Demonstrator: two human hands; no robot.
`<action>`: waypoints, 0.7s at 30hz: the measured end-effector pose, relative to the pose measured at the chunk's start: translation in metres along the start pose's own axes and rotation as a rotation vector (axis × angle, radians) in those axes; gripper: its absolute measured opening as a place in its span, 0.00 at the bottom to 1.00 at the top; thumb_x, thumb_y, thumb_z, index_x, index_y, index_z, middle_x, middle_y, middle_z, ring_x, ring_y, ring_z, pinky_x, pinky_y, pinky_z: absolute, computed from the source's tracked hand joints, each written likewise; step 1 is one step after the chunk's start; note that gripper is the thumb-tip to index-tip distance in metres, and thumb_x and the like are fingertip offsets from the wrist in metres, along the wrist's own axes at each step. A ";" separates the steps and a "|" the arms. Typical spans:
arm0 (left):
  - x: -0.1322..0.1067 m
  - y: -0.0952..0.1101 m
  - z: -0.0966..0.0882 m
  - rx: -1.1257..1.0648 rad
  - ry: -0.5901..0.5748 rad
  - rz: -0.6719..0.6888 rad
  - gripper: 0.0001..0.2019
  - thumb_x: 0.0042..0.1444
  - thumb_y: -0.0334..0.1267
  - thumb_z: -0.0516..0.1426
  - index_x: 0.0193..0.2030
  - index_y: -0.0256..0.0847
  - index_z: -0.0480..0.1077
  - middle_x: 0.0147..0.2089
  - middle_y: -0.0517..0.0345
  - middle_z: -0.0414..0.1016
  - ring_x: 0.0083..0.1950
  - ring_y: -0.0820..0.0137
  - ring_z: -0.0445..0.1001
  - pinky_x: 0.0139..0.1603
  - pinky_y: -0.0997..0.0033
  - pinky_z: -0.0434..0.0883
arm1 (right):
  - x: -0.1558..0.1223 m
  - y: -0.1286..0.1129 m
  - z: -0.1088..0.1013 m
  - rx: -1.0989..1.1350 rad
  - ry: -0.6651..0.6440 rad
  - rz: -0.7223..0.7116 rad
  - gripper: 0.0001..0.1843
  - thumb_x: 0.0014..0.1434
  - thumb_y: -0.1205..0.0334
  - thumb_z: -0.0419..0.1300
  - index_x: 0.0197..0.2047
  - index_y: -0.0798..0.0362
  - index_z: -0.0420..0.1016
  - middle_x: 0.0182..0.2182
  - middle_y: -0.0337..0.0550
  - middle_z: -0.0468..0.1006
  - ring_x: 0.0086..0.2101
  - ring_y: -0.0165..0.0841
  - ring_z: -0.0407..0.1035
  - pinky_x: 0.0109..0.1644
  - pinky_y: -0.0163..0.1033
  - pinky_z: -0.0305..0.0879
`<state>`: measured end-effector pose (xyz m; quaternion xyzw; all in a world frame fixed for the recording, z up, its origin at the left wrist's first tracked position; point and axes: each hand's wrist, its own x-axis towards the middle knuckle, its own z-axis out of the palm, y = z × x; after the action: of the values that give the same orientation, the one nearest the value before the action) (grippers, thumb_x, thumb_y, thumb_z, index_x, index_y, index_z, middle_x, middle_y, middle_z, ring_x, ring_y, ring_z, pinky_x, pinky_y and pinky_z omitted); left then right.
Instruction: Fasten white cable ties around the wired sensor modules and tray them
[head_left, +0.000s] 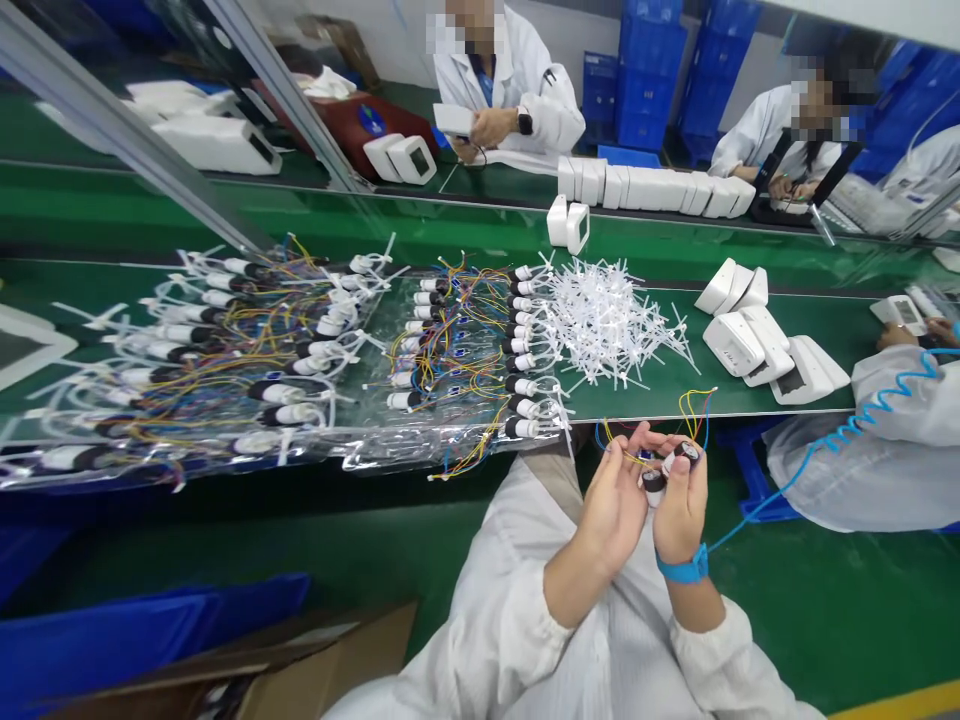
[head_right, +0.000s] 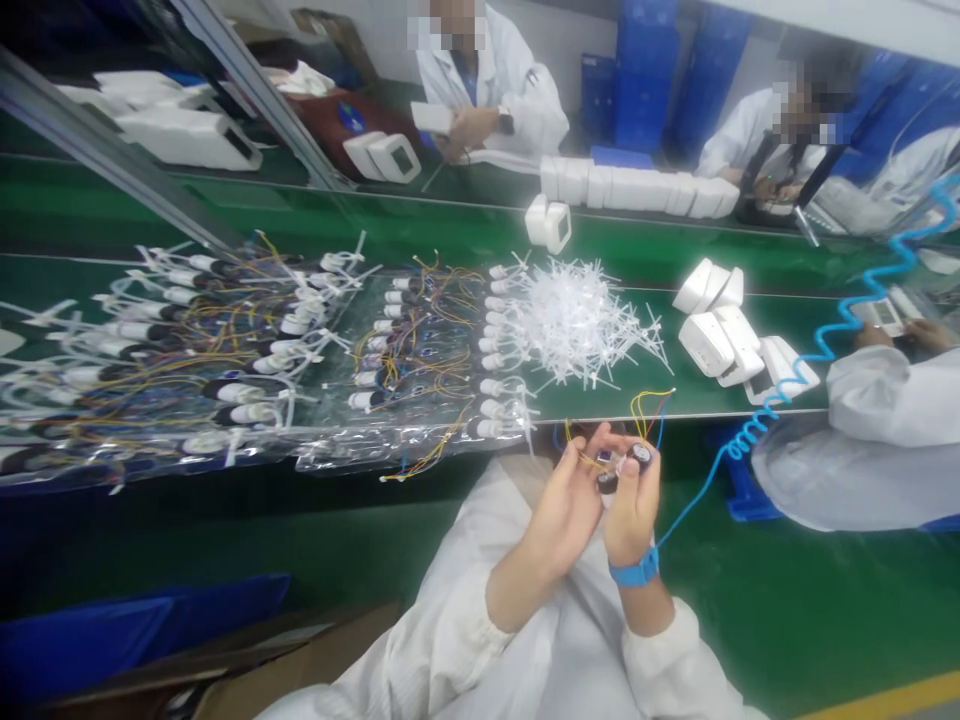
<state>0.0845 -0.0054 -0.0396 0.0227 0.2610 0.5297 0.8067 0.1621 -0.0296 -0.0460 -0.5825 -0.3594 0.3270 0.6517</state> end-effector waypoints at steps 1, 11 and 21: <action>-0.001 -0.001 0.002 -0.014 -0.006 -0.004 0.18 0.63 0.55 0.74 0.42 0.49 0.74 0.67 0.56 0.84 0.65 0.57 0.81 0.69 0.55 0.77 | -0.001 -0.002 0.002 0.003 0.029 -0.028 0.21 0.79 0.38 0.58 0.58 0.46 0.75 0.53 0.50 0.84 0.45 0.41 0.79 0.53 0.49 0.76; -0.022 0.001 0.014 -0.264 0.177 -0.115 0.18 0.80 0.43 0.57 0.36 0.40 0.72 0.41 0.54 0.81 0.42 0.66 0.83 0.50 0.63 0.83 | -0.016 -0.022 0.006 0.184 0.131 -0.171 0.26 0.77 0.32 0.57 0.57 0.47 0.72 0.52 0.52 0.86 0.44 0.41 0.82 0.44 0.45 0.78; -0.043 -0.003 -0.022 -0.139 0.155 -0.295 0.12 0.64 0.30 0.73 0.38 0.36 0.73 0.34 0.57 0.75 0.36 0.69 0.81 0.41 0.71 0.83 | 0.123 0.013 -0.049 -0.262 -0.029 -0.162 0.28 0.72 0.32 0.59 0.56 0.47 0.69 0.35 0.36 0.79 0.21 0.28 0.63 0.23 0.33 0.57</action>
<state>0.0638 -0.0495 -0.0423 -0.1126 0.2855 0.4227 0.8527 0.2686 0.0495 -0.0511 -0.6267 -0.4542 0.2320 0.5891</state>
